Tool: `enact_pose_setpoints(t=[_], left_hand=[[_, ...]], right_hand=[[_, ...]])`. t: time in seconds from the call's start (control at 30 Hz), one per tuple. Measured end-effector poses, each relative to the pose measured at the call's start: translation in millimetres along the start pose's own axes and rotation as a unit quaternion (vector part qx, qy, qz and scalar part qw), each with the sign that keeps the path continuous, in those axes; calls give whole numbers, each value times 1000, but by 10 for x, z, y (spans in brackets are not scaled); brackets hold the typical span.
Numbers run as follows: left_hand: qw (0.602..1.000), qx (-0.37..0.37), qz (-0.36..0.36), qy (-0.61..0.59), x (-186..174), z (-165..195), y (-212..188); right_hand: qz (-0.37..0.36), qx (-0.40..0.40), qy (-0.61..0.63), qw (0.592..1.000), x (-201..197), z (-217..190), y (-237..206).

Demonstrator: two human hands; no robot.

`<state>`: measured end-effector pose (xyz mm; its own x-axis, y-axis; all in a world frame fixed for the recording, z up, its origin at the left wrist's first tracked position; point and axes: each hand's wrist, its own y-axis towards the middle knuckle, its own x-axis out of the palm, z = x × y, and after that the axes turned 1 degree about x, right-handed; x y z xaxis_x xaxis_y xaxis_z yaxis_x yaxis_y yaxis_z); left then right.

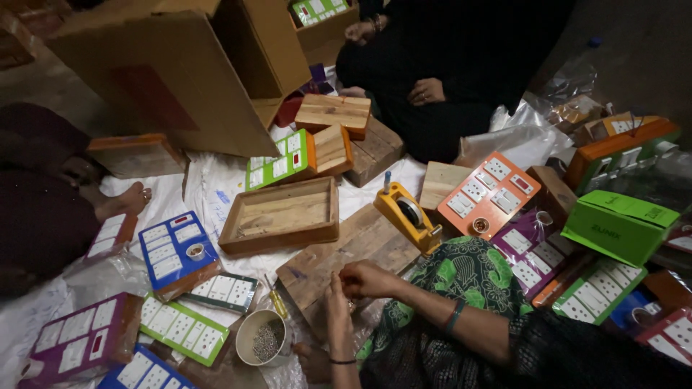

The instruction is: The person sits on the floor and repeatedly picks small metal fasteners from a paper cup, inserting them into pre-drilled holes on wooden box components. Another person nearby assembles similar wooden boxes and places them into a large cardboard box. The camera wearer continues the repetitive fastener-insertion task throughout the clip.

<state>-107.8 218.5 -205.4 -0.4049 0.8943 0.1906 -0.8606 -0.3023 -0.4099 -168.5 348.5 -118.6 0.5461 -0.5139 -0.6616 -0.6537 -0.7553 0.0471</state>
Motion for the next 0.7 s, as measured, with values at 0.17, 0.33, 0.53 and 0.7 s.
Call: enact_pose_setpoints(t=[0.17, 0.33, 0.53, 0.7], left_hand=[[997, 44, 1, -65, 26, -230, 184], [997, -20, 27, -68, -11, -252, 61], [987, -18, -21, -158, -77, -34, -291], [993, -21, 0, -116, -101, 34, -286]], right_hand=[[31, -33, -23, 999, -2, 26, 31], [26, -112, -50, 992, 33, 89, -11], [65, -66, -75, 993, 87, -68, -109], [80, -70, -50, 993, 100, -183, -132]])
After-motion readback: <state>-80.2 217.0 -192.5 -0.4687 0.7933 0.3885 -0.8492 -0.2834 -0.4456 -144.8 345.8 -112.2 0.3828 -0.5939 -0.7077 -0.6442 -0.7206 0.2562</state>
